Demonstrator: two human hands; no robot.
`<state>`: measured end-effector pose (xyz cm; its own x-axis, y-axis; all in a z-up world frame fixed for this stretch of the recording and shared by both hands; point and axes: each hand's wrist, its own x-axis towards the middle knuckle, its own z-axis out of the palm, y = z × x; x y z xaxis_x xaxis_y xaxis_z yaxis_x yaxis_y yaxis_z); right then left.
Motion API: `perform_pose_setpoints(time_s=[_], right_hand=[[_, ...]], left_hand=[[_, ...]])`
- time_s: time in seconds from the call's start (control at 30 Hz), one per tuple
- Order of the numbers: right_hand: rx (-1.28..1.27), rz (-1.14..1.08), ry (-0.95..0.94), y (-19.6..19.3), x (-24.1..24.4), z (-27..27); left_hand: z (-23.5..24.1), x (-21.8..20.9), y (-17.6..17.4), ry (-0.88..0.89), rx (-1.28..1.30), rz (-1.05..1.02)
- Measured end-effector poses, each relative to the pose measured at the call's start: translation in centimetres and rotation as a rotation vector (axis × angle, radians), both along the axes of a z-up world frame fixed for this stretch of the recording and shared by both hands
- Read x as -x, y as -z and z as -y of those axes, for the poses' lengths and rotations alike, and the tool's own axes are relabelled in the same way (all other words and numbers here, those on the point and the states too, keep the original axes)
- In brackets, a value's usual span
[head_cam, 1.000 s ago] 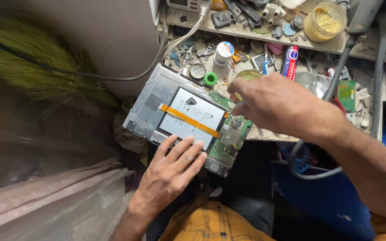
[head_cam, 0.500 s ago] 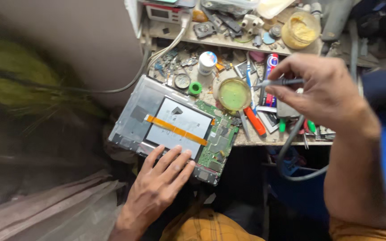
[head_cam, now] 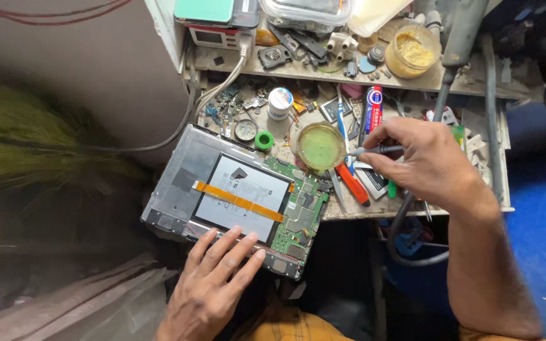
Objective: The person uses a soldering iron to work on a disassembled electronic device, likely a tablet or laptop, on a cluttered workbench. They repeatedly apply heat to specific points on the circuit board and ribbon cable, occasionally using a small orange tool to adjust components.
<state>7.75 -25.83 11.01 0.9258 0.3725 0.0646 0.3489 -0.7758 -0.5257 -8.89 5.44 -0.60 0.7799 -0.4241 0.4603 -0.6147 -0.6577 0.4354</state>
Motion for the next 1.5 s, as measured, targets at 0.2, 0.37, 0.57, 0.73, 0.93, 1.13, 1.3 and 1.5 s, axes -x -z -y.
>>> perform_pose_setpoints(time_s=[0.2,0.37,0.57,0.73,0.93,1.13,1.3,1.5], right_hand=[[-0.053,0.065,-0.099,0.5,-0.5,-1.5],[-0.073,0.073,-0.17,1.2,-1.0,-2.8],[-0.073,0.018,-0.147,1.7,-1.3,-3.5],[-0.024,0.052,-0.122,1.9,-0.7,-2.6],[-0.335,0.135,-0.294,2.1,1.1,-0.9],[-0.543,0.017,-0.229,3.7,6.3,-1.6],[-0.583,0.034,-0.151,4.1,8.5,-3.1],[-0.598,0.031,-0.169,4.2,8.9,-3.6]], left_hand=[[-0.1,0.2,0.6,-0.005,0.04,-0.05],[-0.3,0.2,0.0,0.004,0.064,-0.06],[-0.6,-0.1,-1.5,-0.016,0.103,-0.034],[-1.3,0.0,-2.6,-0.02,0.136,-0.046],[-1.6,0.4,-3.2,-0.2,0.301,-0.036],[1.4,-1.0,-3.1,-0.342,0.624,-0.247],[3.8,-3.0,-4.3,-0.276,0.803,-0.635],[5.2,-4.2,-4.7,-0.247,0.845,-0.671]])
